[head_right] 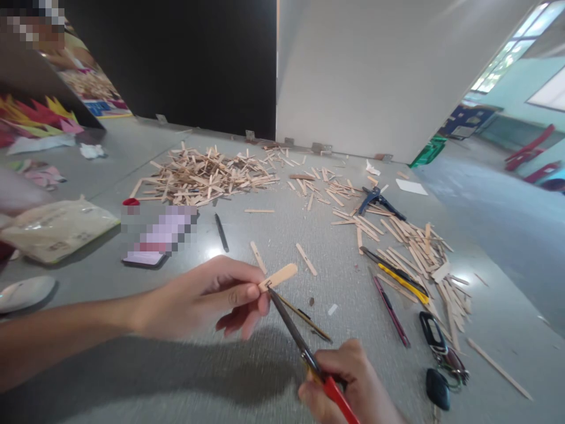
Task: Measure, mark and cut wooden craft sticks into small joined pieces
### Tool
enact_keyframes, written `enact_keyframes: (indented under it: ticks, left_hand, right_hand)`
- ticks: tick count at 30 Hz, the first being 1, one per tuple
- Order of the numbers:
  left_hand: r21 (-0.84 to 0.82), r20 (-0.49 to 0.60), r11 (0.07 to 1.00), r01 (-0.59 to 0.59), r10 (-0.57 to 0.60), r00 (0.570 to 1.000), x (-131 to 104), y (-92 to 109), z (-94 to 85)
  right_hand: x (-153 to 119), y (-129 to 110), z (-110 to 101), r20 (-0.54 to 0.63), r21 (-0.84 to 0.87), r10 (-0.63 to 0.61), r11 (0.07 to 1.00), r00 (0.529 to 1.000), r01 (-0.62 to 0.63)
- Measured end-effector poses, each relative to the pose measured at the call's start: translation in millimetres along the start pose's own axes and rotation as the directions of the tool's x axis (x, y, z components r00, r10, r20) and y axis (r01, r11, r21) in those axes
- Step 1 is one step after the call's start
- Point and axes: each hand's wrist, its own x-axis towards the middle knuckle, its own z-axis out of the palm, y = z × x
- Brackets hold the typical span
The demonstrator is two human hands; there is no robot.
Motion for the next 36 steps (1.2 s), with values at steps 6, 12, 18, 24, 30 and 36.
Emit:
enact_keyframes:
  ticks: [6, 12, 18, 24, 30, 36]
  left_hand:
    - [0.025, 0.002, 1.0, -0.01, 0.01, 1.0, 1.5, -0.3, -3.2]
    - [0.046, -0.007, 0.998, -0.03, 0.031, 1.0, -3.2, 5.6, -0.6]
    - [0.103, -0.018, 0.995, -0.01, 0.012, 1.0, -4.3, 9.2, 2.3]
    - [0.106, 0.007, 0.994, -0.016, 0.016, 1.0, -4.7, 8.3, 2.3]
    - [0.121, 0.016, 0.993, -0.013, 0.011, 1.0, -5.0, 7.7, 1.8]
    - [0.133, 0.003, 0.991, -0.002, 0.002, 1.0, -5.6, 7.8, 2.0]
  right_hand:
    - [7.2, -13.2, -1.5, 0.044, 0.233, 0.133, 0.962, 0.99, -0.139]
    - [4.0, -2.1, -8.7, -0.13, 0.087, -0.005, 0.996, 0.992, 0.016]
    - [-5.3, 4.1, -3.7, -0.345, -0.16, -0.045, 0.987, 0.937, -0.011]
    - [-3.2, 3.1, 0.5, -0.311, -0.252, -0.039, 0.967, 0.95, -0.042]
    - [-7.2, 13.3, 3.2, -0.429, -0.273, -0.105, 0.962, 0.897, -0.018]
    - [-3.8, 7.0, -3.6, -0.282, -0.382, -0.12, 0.924, 0.952, 0.003]
